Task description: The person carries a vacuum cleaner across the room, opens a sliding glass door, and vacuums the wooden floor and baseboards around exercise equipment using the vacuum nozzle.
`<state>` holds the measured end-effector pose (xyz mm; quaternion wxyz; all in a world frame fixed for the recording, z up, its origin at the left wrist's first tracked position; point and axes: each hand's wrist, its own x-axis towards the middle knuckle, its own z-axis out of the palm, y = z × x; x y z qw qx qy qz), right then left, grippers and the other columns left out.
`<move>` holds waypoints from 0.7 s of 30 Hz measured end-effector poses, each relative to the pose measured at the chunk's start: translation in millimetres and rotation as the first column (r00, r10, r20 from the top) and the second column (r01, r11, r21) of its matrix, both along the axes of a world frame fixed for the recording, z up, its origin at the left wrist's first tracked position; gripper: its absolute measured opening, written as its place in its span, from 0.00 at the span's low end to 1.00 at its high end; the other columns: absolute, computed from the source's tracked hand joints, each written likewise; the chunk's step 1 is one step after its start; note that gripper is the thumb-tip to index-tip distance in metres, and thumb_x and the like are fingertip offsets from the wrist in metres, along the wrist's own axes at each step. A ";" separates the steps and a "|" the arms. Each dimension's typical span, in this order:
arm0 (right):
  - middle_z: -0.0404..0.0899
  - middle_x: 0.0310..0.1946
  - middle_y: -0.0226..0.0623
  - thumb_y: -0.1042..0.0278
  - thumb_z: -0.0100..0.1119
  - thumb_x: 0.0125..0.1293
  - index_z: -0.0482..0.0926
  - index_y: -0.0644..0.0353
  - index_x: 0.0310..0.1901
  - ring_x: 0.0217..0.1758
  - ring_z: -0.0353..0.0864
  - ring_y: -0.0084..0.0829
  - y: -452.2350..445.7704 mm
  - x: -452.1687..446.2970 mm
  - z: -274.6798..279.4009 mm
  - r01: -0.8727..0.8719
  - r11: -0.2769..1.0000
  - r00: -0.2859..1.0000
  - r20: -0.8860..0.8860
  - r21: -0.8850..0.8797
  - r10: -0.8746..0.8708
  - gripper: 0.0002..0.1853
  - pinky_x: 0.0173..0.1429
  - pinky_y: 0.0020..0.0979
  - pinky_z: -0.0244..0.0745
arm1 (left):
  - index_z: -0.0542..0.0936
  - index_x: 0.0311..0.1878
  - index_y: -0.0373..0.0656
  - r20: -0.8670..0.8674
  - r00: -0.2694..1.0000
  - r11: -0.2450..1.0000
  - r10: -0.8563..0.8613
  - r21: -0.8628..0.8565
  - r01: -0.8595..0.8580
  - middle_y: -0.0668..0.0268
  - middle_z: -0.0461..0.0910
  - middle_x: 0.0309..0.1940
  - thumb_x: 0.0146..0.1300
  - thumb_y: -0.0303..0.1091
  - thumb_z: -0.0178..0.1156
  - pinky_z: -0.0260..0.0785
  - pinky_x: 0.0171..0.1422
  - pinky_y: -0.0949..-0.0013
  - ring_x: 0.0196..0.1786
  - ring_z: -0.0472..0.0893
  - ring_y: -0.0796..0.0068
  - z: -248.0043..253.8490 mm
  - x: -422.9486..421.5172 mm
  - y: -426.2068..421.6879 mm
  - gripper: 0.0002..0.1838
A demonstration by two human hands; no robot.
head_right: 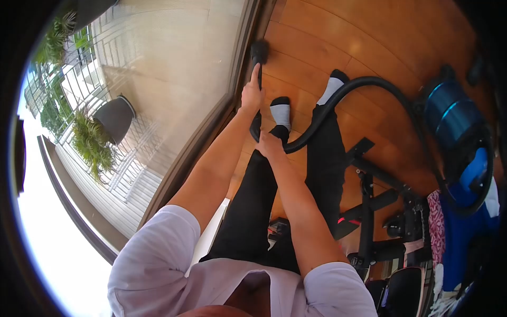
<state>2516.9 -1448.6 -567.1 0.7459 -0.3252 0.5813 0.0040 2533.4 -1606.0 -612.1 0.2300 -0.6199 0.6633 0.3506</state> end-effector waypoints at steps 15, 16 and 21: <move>0.68 0.57 0.39 0.77 0.57 0.57 0.50 0.58 0.74 0.58 0.71 0.32 -137.2 -159.1 37.1 0.948 0.272 0.192 0.381 0.167 -0.904 0.43 0.56 0.34 0.71 | 0.46 0.77 0.45 -0.601 0.735 0.945 0.314 0.276 -0.178 0.42 0.69 0.61 0.73 0.56 0.42 0.63 0.65 0.57 0.62 0.72 0.48 109.6 -67.6 -36.6 0.38; 0.69 0.57 0.39 0.76 0.56 0.57 0.51 0.58 0.74 0.57 0.71 0.32 -143.0 -163.7 36.9 0.934 0.277 0.186 0.356 0.224 -0.916 0.42 0.56 0.35 0.70 | 0.46 0.76 0.39 -0.644 0.674 0.927 0.362 0.328 -0.183 0.41 0.64 0.67 0.74 0.56 0.39 0.58 0.71 0.61 0.69 0.67 0.50 113.5 -62.9 -29.6 0.38; 0.74 0.25 0.39 0.77 0.60 0.53 0.68 0.65 0.39 0.22 0.75 0.32 -168.3 -166.7 9.7 0.901 0.426 0.409 0.169 0.079 -0.897 0.13 0.28 0.33 0.75 | 0.43 0.76 0.36 -0.633 0.587 0.862 0.504 0.405 -0.304 0.55 0.51 0.76 0.75 0.52 0.43 0.48 0.75 0.71 0.75 0.56 0.66 141.6 -53.0 6.0 0.39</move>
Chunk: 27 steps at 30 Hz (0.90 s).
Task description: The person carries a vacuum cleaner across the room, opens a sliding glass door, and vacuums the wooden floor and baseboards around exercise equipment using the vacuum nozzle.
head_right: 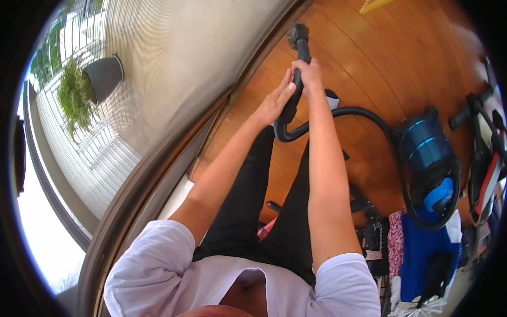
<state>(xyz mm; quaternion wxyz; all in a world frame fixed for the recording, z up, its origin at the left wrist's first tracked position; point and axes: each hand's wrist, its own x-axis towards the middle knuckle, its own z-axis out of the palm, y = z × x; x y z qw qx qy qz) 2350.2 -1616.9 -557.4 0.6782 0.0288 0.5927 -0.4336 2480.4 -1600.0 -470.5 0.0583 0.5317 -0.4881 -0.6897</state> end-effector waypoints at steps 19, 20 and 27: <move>0.71 0.17 0.36 0.70 0.54 0.64 0.50 0.45 0.74 0.16 0.74 0.31 -68.4 93.8 -157.7 -0.021 0.999 0.923 -0.385 -0.026 0.009 0.37 0.17 0.35 0.72 | 0.77 0.49 0.41 0.385 0.911 0.870 0.148 -0.488 0.065 0.53 0.81 0.35 0.45 0.39 0.70 0.71 0.46 0.55 0.41 0.80 0.50 -187.7 91.4 -5.1 0.26; 0.71 0.17 0.36 0.71 0.53 0.64 0.52 0.45 0.73 0.16 0.73 0.30 -51.6 118.7 -147.0 -0.056 0.998 0.911 -0.408 0.015 0.057 0.37 0.16 0.34 0.71 | 0.77 0.47 0.39 0.423 0.900 0.935 0.104 -0.351 0.057 0.50 0.80 0.33 0.45 0.38 0.71 0.70 0.44 0.56 0.39 0.80 0.51 -178.0 111.4 7.4 0.25; 0.80 0.32 0.58 0.68 0.56 0.65 0.51 0.53 0.73 0.32 0.82 0.53 56.1 250.1 -151.8 -0.283 0.957 0.688 -0.681 0.068 0.252 0.36 0.39 0.47 0.78 | 0.76 0.44 0.35 0.342 0.920 0.979 0.193 -0.130 -0.157 0.55 0.82 0.33 0.45 0.35 0.73 0.71 0.43 0.63 0.36 0.80 0.65 -194.7 229.3 117.5 0.24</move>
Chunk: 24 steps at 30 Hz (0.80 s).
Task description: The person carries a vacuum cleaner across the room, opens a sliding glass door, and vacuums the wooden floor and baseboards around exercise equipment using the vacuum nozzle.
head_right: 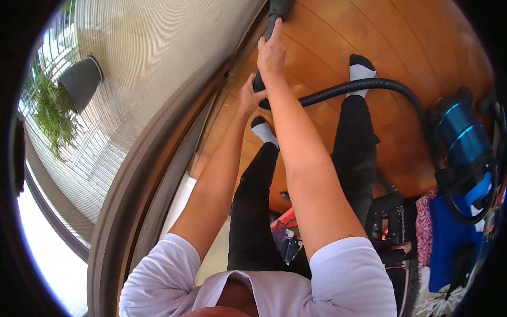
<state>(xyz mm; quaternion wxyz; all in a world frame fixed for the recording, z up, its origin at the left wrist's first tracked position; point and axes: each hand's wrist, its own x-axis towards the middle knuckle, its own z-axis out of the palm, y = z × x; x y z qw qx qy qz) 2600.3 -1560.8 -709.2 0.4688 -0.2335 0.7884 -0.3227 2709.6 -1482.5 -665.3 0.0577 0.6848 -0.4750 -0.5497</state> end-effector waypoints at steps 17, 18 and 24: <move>0.81 0.31 0.51 0.68 0.54 0.57 0.56 0.54 0.71 0.20 0.81 0.36 84.2 63.8 33.0 -0.124 0.982 0.957 0.278 0.140 0.081 0.38 0.23 0.36 0.78 | 0.73 0.50 0.30 0.238 0.934 0.964 -0.267 0.070 0.258 0.42 0.82 0.39 0.39 0.55 0.73 0.73 0.50 0.55 0.46 0.82 0.46 60.6 51.7 83.0 0.42; 0.81 0.31 0.51 0.69 0.54 0.58 0.56 0.54 0.71 0.20 0.81 0.36 82.9 51.4 37.4 -0.159 0.975 0.959 0.258 0.157 0.115 0.38 0.23 0.36 0.78 | 0.73 0.49 0.29 0.205 0.950 0.972 -0.235 0.030 0.234 0.41 0.82 0.38 0.40 0.54 0.73 0.73 0.50 0.55 0.45 0.82 0.46 51.8 41.3 87.7 0.41; 0.82 0.34 0.53 0.67 0.52 0.60 0.55 0.54 0.72 0.24 0.83 0.41 98.2 63.9 27.8 -0.268 0.954 0.963 0.046 0.135 0.264 0.37 0.34 0.39 0.80 | 0.72 0.51 0.32 0.151 0.985 0.994 -0.081 0.082 0.069 0.43 0.81 0.43 0.44 0.48 0.73 0.73 0.52 0.57 0.48 0.82 0.48 50.7 36.2 105.1 0.37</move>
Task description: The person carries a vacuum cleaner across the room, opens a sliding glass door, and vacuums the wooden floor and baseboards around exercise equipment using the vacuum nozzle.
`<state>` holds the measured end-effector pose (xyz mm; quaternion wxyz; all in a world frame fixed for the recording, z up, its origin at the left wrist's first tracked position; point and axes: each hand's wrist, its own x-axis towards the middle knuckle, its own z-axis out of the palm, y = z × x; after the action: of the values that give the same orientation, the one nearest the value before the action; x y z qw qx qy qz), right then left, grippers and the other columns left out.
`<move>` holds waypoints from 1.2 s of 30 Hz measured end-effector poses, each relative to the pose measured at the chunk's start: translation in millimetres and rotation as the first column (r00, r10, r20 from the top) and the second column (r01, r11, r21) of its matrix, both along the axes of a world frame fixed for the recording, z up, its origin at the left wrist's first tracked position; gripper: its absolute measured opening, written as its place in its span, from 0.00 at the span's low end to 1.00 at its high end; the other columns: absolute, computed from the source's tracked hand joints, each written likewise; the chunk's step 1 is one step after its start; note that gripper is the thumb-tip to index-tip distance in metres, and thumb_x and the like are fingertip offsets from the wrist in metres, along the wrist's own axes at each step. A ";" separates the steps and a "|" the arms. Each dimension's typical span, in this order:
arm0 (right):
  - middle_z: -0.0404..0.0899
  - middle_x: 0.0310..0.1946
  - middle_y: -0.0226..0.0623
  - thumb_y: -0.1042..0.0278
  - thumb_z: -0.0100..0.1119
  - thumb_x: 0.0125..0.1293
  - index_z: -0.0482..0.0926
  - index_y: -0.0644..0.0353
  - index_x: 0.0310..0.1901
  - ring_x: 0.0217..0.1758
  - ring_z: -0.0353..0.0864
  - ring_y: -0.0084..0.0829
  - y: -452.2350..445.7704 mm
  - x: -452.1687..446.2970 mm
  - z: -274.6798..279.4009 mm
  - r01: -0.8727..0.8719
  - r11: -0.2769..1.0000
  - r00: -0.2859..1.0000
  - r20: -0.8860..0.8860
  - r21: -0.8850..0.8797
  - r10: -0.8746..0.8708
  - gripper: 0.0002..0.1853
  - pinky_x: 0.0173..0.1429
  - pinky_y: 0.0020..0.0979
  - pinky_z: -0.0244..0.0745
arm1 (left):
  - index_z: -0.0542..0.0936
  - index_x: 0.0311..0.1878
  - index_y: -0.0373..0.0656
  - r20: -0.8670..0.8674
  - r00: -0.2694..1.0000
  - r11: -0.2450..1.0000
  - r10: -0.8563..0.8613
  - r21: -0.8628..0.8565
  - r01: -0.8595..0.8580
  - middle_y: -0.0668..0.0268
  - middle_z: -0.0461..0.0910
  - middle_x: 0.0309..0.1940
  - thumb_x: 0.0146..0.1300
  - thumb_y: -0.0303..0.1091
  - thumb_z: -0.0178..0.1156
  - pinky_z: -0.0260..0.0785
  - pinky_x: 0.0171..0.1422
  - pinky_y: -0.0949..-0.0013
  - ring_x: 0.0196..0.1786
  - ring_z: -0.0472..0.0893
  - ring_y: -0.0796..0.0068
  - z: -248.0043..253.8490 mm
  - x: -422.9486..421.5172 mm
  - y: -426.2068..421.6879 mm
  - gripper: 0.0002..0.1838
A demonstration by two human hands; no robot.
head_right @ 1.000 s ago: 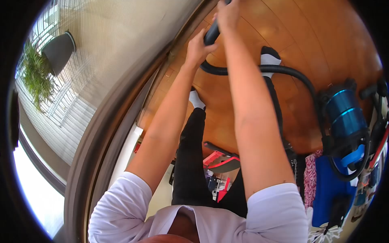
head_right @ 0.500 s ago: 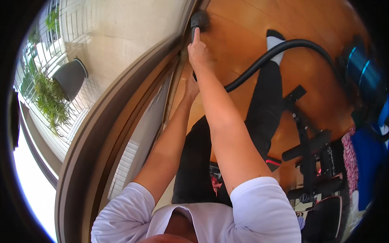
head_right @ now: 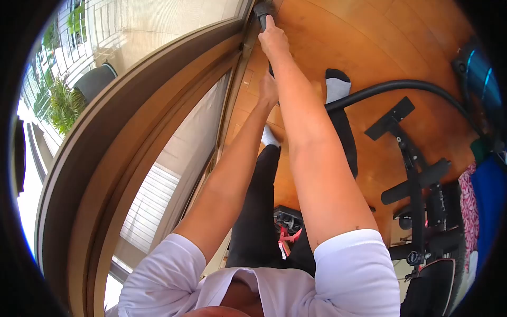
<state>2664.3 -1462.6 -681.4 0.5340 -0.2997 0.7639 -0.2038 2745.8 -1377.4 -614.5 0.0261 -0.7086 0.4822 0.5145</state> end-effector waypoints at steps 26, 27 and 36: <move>0.81 0.39 0.59 0.67 0.55 0.61 0.54 0.47 0.73 0.41 0.84 0.51 85.3 145.3 0.1 0.041 0.999 0.993 -0.109 0.034 -0.037 0.38 0.44 0.45 0.78 | 0.66 0.62 0.31 0.001 0.997 0.993 -0.079 0.089 0.078 0.38 0.77 0.50 0.46 0.45 0.72 0.70 0.58 0.56 0.55 0.77 0.43 -1.6 155.4 77.0 0.43; 0.81 0.39 0.59 0.67 0.56 0.60 0.54 0.48 0.73 0.41 0.83 0.52 95.4 157.5 -1.6 0.016 1.000 0.991 -0.133 0.011 -0.015 0.38 0.45 0.46 0.78 | 0.66 0.63 0.31 -0.012 0.997 0.995 -0.070 0.070 0.071 0.38 0.77 0.52 0.47 0.45 0.72 0.69 0.59 0.56 0.57 0.77 0.44 -11.8 166.5 90.1 0.44; 0.80 0.33 0.59 0.68 0.53 0.60 0.56 0.50 0.72 0.40 0.81 0.58 162.1 202.8 12.1 -0.033 0.996 0.999 -0.003 0.079 0.034 0.36 0.46 0.51 0.76 | 0.58 0.70 0.32 0.054 0.998 0.975 -0.022 0.223 0.009 0.38 0.75 0.55 0.55 0.48 0.68 0.69 0.61 0.57 0.59 0.75 0.45 -10.6 213.2 175.2 0.47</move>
<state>2867.1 -1300.5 -669.4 0.5471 -0.2915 0.7674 -0.1638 2959.0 -1202.2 -625.2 0.1228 -0.7117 0.4262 0.5447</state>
